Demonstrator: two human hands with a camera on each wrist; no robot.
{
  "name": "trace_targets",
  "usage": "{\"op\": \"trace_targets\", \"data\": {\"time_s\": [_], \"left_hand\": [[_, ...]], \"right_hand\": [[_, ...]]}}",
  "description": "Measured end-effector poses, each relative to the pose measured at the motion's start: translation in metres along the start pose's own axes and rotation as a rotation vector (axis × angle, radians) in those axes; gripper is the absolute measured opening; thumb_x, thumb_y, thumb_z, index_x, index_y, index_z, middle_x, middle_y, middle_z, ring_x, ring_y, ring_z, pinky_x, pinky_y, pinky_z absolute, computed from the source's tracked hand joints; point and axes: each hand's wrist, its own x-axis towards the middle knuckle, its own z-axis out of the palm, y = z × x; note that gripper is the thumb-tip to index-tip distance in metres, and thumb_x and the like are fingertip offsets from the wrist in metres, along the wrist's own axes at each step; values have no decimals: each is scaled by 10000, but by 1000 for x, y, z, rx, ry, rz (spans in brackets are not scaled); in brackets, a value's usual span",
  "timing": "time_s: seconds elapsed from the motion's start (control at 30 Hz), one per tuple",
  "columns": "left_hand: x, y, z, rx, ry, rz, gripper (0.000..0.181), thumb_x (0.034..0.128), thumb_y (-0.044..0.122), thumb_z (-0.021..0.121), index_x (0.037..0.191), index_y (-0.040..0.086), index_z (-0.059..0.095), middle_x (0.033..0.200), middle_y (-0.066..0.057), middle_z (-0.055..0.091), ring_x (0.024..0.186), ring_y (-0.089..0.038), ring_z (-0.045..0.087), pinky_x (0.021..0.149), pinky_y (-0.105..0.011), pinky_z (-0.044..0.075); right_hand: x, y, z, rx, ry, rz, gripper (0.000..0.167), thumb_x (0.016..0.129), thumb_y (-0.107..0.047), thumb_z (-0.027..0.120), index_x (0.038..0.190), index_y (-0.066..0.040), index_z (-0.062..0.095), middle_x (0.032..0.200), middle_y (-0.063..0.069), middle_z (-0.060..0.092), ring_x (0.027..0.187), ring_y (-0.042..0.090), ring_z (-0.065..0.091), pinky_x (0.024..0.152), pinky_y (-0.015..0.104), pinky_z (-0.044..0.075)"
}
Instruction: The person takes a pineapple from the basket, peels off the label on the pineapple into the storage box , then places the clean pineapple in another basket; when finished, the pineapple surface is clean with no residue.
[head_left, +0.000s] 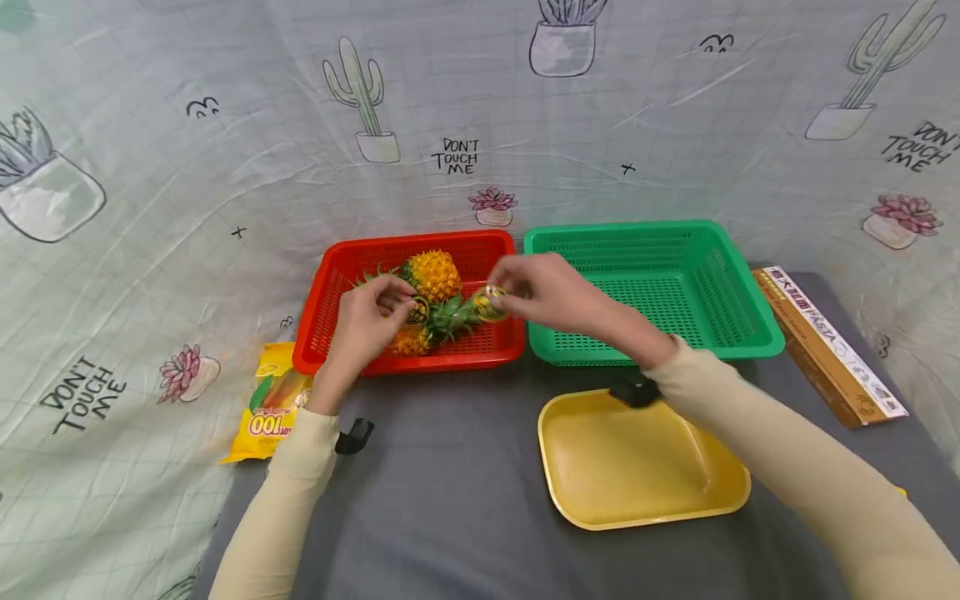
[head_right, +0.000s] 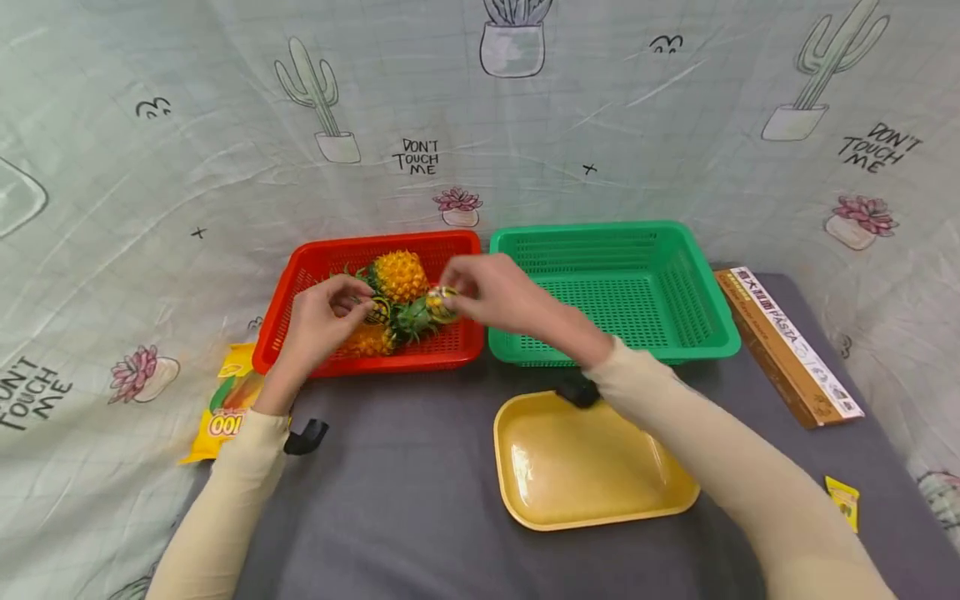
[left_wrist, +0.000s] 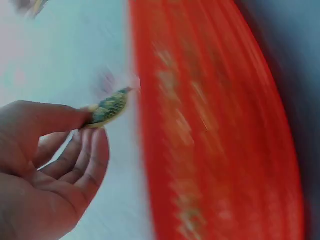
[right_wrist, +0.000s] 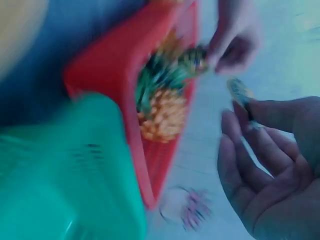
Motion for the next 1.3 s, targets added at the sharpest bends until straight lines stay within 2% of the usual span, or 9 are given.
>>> {"op": "trace_targets", "data": {"time_s": [0.13, 0.27, 0.4, 0.5, 0.83, 0.97, 1.1, 1.2, 1.3], "left_hand": [[6, -33, 3, 80, -26, -119, 103, 955, 44, 777, 1056, 25, 774, 912, -92, 736, 683, -219, 648, 639, -371, 523], [-1, -45, 15, 114, 8, -85, 109, 964, 62, 770, 1070, 43, 784, 993, -105, 703, 741, -261, 592, 696, -422, 489], [-8, -45, 15, 217, 104, 8, 107, 944, 70, 803, 1047, 49, 780, 1076, -132, 616, 929, -325, 520, 806, -477, 450], [-12, -44, 12, 302, 128, 55, 75, 939, 89, 818, 996, 50, 791, 1028, -117, 624, 925, -326, 512, 769, -465, 480], [-13, -60, 8, 314, 61, 59, 203, 906, 273, 878, 912, 113, 753, 926, -50, 699, 852, -259, 553, 755, -435, 486], [-15, -61, 1, 296, 74, 129, 162, 930, 223, 851, 963, 89, 766, 935, -64, 690, 846, -277, 557, 796, -449, 448], [-23, -57, -11, 275, 207, 208, 110, 942, 137, 815, 1010, 56, 783, 985, -91, 698, 882, -321, 558, 815, -472, 435], [-40, -53, -30, 285, 318, 231, 97, 953, 102, 773, 1030, 44, 787, 1036, -103, 715, 908, -358, 580, 812, -488, 437], [-73, -52, -56, 308, 397, 161, 139, 954, 84, 746, 1072, 19, 779, 1080, -144, 712, 967, -411, 599, 837, -525, 429]], "right_hand": [[93, 13, 21, -20, 5, 96, 136, 1000, -155, 759, 1066, -39, 735, 939, 81, 767, 813, 214, 699, 757, 362, 529], [137, 26, 46, -185, 10, 220, 193, 981, -213, 792, 1100, -70, 743, 1071, 82, 731, 944, 256, 686, 832, 391, 551], [155, 29, 64, -351, 24, 305, 338, 938, -364, 834, 1091, -110, 672, 1030, 51, 674, 895, 267, 675, 746, 410, 565], [160, 29, 71, -446, 47, 367, 496, 877, -517, 849, 1073, -136, 599, 915, 43, 617, 815, 282, 659, 667, 423, 548], [161, 41, 83, -442, -9, 469, 547, 859, -658, 790, 906, -157, 577, 783, 27, 614, 671, 218, 611, 577, 360, 469], [151, 40, 75, -407, -11, 433, 540, 898, -669, 740, 964, -152, 601, 802, 34, 608, 694, 223, 591, 560, 353, 429], [117, 33, 43, -338, 82, 294, 436, 968, -553, 728, 1093, -140, 665, 857, 20, 651, 720, 216, 609, 562, 388, 465], [56, 28, 10, -264, 198, 117, 287, 1006, -377, 739, 1146, -129, 702, 899, -9, 709, 758, 174, 670, 640, 415, 529], [-42, 30, -22, -240, 330, 11, 145, 999, -215, 759, 1115, -127, 748, 958, -23, 749, 841, 147, 699, 750, 375, 539]]}}
